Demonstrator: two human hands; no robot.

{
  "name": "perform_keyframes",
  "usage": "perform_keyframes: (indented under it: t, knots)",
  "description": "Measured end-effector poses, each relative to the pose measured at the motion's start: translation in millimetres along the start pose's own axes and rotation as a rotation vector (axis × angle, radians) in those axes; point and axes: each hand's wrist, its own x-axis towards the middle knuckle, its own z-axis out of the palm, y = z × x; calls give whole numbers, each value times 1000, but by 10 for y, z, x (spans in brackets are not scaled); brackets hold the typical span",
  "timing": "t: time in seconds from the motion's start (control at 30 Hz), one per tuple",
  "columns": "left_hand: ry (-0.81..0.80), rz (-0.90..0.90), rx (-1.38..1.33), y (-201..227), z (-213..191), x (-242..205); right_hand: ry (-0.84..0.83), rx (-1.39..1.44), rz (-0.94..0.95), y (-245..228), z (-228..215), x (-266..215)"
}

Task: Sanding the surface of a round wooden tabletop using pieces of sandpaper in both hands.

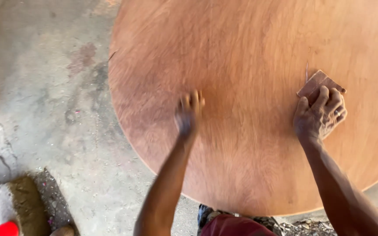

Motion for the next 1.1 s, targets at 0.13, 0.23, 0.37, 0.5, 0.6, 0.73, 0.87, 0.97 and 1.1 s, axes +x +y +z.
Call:
perform_keyframes:
  t: [0.13,0.23,0.37,0.5,0.6,0.73,0.87,0.97,1.1]
  knots:
    - [-40,-42,-38,527,-924,-1566,71,-17,-17,86,60,-3]
    - [-175,-140,-140,768,-1386,-2016,43,21,-21,80,17,-6]
    - [-204,-153,-189,508,-995,-1877,31,10,-11,63,40,-5]
    - [-169,-103,-290,203,-573,-764,-12,-3,23,-9,-2,13]
    - [-87,-11,-416,-19,-173,246,-34,-23,12,-72,-84,21]
    - [0,114,-454,-244,521,1287,-46,-60,39,-60,-54,23]
    - [30,120,-325,-175,781,1712,0,-48,-4,-23,-27,6]
    - [-65,-260,-609,115,455,1417,14,-35,-14,-31,-32,-2]
    - [-284,-600,-1007,575,-389,294,28,-8,-13,33,13,-33]
